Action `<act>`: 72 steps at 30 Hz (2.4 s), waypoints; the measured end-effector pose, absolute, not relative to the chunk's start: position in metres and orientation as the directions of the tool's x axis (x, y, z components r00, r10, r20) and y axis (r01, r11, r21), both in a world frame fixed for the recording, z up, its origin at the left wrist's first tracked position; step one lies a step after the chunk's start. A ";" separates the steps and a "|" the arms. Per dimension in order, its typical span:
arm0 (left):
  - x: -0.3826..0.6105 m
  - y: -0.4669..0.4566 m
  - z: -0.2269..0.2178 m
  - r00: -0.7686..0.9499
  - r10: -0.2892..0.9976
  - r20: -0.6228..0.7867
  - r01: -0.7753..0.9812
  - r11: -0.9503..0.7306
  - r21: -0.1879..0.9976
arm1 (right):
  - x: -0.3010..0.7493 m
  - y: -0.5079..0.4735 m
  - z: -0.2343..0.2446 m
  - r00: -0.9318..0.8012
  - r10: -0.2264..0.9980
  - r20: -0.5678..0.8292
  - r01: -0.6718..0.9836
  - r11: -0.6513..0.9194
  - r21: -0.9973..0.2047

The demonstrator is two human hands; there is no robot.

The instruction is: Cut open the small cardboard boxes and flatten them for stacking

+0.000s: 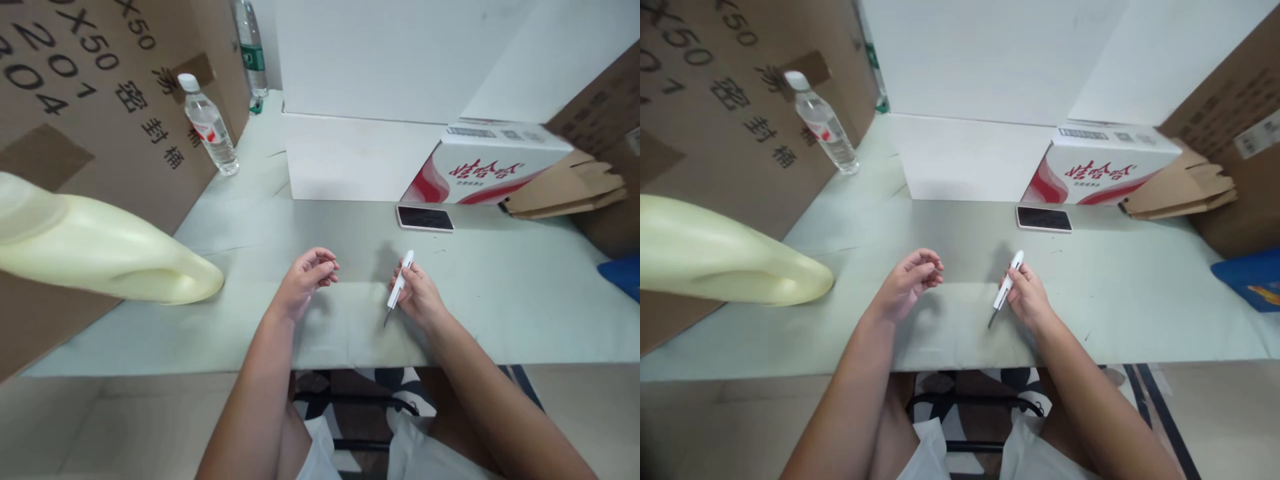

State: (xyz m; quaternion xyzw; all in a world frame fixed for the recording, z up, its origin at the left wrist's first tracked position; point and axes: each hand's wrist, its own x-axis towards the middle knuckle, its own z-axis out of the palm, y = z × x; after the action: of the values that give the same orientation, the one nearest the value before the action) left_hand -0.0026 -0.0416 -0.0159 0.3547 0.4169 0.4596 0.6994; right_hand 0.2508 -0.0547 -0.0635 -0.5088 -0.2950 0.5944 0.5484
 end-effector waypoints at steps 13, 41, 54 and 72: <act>0.071 -0.041 -0.029 0.541 0.766 -0.347 0.150 0.318 0.936 | 0.255 -0.053 -0.075 0.060 0.936 -0.346 -0.590 -0.246 -0.769; 0.082 -0.033 -0.050 0.117 0.958 -0.261 -0.276 0.284 0.918 | 0.262 -0.072 -0.072 -0.240 0.953 -0.186 0.247 -0.125 -0.961; 0.082 -0.034 -0.052 0.149 0.956 -0.251 -0.264 0.283 0.922 | 0.268 -0.071 -0.073 -0.294 0.941 -0.167 0.251 -0.092 -0.963; 0.083 -0.036 -0.047 0.053 0.974 -0.220 -0.258 0.226 0.939 | 0.268 -0.072 -0.072 -0.279 0.945 -0.173 0.241 -0.105 -0.965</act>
State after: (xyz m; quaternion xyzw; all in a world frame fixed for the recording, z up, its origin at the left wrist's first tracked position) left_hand 0.0833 -0.0358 -0.0468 0.3753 0.4769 0.4962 0.6208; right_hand 0.2678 -0.0722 -0.0720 -0.5062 -0.5857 0.5445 0.3229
